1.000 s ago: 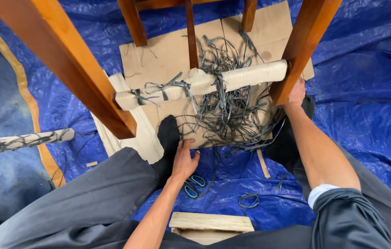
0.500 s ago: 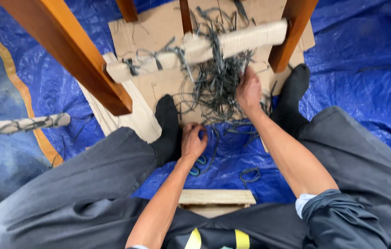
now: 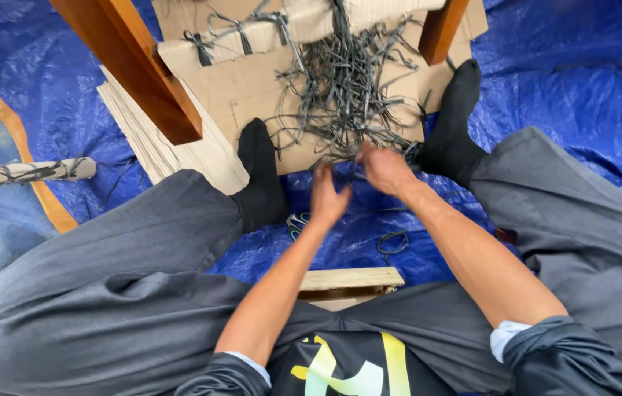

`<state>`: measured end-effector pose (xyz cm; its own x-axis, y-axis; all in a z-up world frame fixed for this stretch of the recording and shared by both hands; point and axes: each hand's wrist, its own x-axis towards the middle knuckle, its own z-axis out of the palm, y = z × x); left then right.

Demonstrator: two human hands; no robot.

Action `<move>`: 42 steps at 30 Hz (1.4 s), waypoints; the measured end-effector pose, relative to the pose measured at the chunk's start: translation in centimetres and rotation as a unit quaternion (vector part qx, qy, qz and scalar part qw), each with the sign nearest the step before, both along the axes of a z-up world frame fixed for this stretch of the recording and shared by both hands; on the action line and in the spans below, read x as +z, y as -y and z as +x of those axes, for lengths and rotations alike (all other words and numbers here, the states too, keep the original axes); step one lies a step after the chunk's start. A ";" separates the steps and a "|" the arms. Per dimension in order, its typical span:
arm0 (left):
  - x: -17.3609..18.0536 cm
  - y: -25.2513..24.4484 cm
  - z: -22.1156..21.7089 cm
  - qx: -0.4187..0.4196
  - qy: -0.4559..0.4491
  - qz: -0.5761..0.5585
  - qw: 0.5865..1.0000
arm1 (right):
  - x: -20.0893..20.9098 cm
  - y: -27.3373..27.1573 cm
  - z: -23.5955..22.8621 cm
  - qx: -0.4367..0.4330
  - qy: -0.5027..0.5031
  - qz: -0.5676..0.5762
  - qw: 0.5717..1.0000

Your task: Bundling and untangling lengths of weaving cord on a cardboard surface while seated.

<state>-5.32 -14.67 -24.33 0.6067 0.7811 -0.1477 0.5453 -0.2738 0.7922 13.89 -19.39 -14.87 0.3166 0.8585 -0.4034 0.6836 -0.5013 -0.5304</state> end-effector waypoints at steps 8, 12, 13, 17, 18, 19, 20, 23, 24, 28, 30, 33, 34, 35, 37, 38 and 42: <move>6.4 -8.0 0.2 0.070 0.052 0.063 0.994 | 0.3 6.0 -4.8 0.336 0.057 -0.282 0.897; 7.0 -7.0 -0.3 0.090 0.031 0.045 0.994 | -9.1 11.4 -5.2 0.375 0.113 -0.215 0.895; 7.2 -6.9 -0.5 0.091 0.030 0.046 0.994 | -7.4 10.2 -4.9 0.377 0.113 -0.214 0.894; 9.6 -6.6 -0.5 0.076 -0.015 0.107 0.991 | -3.3 5.7 -2.9 0.228 0.005 -0.185 0.956; 10.7 -6.8 -0.3 0.074 -0.030 0.121 0.989 | -2.9 4.3 -2.2 0.161 -0.019 -0.134 0.978; 10.7 -7.1 0.0 0.075 -0.026 0.124 0.989 | -1.5 2.7 -1.5 0.160 -0.014 -0.132 0.978; 10.6 -7.3 0.1 0.070 -0.007 0.141 0.987 | -0.1 1.2 -0.9 0.102 -0.032 -0.052 0.993; 10.6 -7.8 0.5 0.086 0.066 -0.015 0.994 | 3.9 -2.2 -0.3 0.007 -0.084 0.050 0.995; 10.6 -8.0 0.8 0.094 0.121 -0.192 0.969 | 5.3 -3.2 -0.2 -0.035 -0.120 0.067 0.990; 9.6 -7.9 1.2 0.088 0.246 -0.249 0.933 | 6.7 -4.3 -1.1 -0.017 -0.171 0.168 0.971; 10.0 -7.7 1.0 0.120 0.163 -0.202 0.958 | 8.6 -4.6 -2.0 -0.049 -0.127 0.106 0.985; 12.3 -7.6 0.2 0.155 0.138 -0.157 0.966 | 10.8 -4.5 -3.1 -0.091 -0.130 0.119 0.980; 12.3 -7.9 0.2 0.153 0.142 -0.154 0.966 | 11.7 -4.7 -3.3 -0.091 -0.126 0.124 0.980; 12.2 -7.8 0.0 0.167 0.159 -0.209 0.950 | 12.5 -4.7 -3.6 -0.115 -0.123 0.132 0.977; 12.0 -7.7 -0.3 0.180 0.177 -0.264 0.931 | 13.8 -4.6 -4.1 -0.140 -0.117 0.142 0.973; 12.0 -7.7 -0.3 0.184 0.209 -0.319 0.906 | 14.3 -4.5 -4.2 -0.139 -0.113 0.182 0.967; 13.5 -8.3 -0.7 0.194 0.245 -0.388 0.867 | 17.1 -4.7 -5.2 -0.200 -0.114 0.236 0.944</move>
